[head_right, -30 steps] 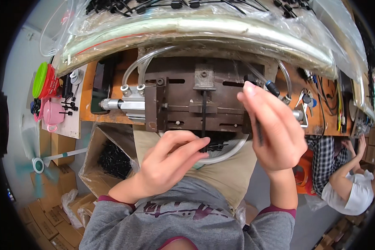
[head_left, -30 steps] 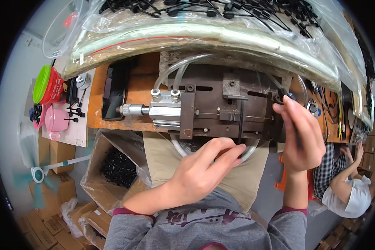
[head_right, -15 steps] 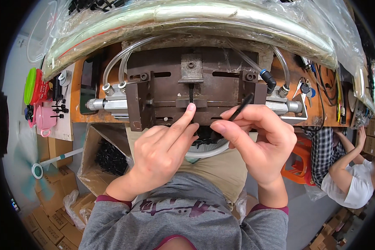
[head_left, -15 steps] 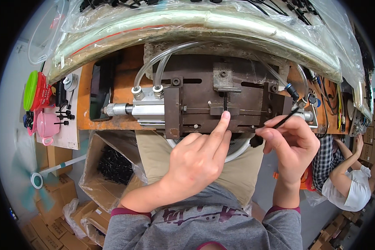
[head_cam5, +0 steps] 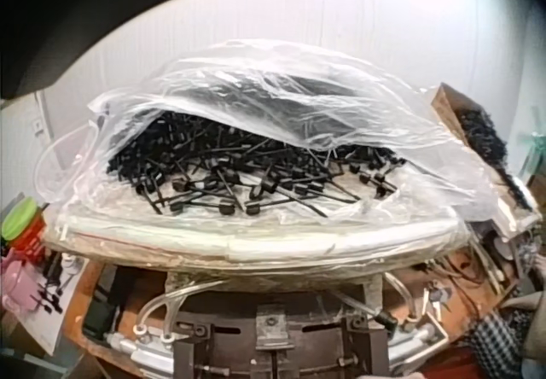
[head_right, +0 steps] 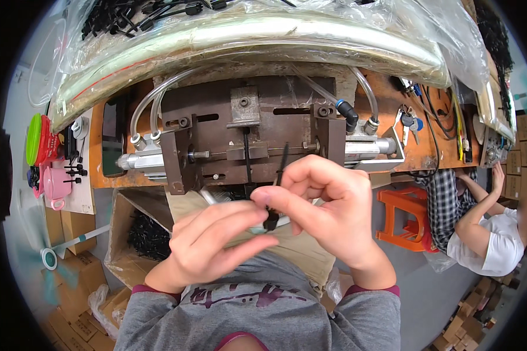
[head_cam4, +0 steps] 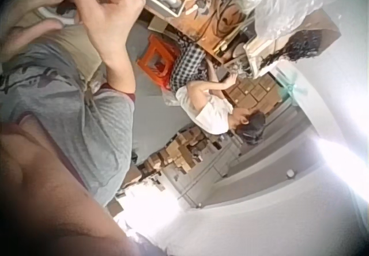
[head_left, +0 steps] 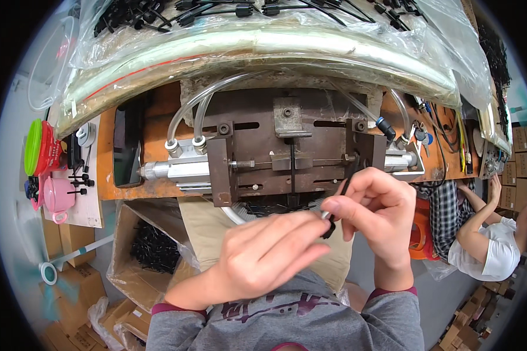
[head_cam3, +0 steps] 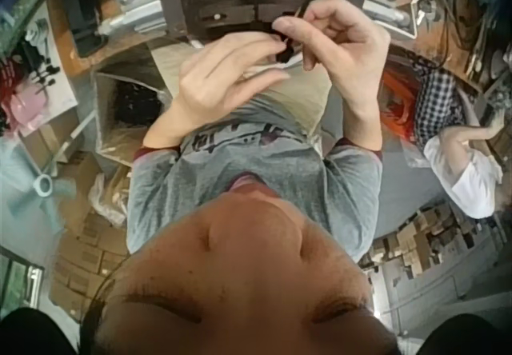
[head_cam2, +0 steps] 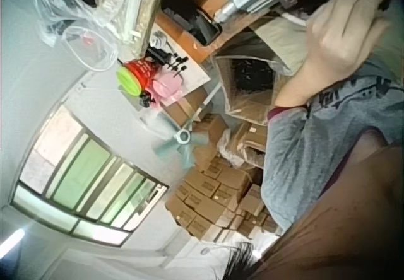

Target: The recorder is assembling small black electronic components using a pneumatic jig.

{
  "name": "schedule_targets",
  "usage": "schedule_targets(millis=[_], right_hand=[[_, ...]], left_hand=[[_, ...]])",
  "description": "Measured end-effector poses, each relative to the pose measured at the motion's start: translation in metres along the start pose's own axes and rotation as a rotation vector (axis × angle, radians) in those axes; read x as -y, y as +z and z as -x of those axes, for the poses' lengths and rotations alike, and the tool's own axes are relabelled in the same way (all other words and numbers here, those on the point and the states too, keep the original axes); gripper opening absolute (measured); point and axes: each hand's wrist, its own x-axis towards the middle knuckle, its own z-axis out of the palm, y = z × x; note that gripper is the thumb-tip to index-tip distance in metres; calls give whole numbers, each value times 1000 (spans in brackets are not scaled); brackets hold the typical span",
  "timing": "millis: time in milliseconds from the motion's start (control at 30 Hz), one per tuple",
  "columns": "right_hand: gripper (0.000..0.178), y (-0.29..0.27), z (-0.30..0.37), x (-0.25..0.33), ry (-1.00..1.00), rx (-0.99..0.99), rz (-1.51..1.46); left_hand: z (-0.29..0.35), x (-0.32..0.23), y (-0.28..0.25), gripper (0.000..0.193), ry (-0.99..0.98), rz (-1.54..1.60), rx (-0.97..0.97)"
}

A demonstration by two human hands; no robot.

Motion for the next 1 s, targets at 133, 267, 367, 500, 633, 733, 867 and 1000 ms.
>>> schedule_targets(millis=[133,267,367,500,633,733,867,1000], right_hand=[[10,7,-8,4,-48,44,-25],[8,-1,-42,23,-341,-82,222],[10,-6,-93,37,-715,-245,445],[11,-6,-154,60,-932,-238,923],[24,2,-200,69,-795,-130,1153],[28,12,-181,81,-758,-67,1144],[24,6,-173,84,-804,-105,1219],[11,-29,-174,67,-860,-243,1244]], left_hand=[[-3,-3,-4,34,29,48,-52],[1,-5,-13,33,-52,14,-33],[9,7,-6,33,-56,-104,-46],[9,13,6,31,-23,-252,-14],[12,18,17,29,24,-350,9],[11,18,20,28,18,-406,16],[5,21,19,27,27,-408,26],[5,20,20,26,38,-428,46]])
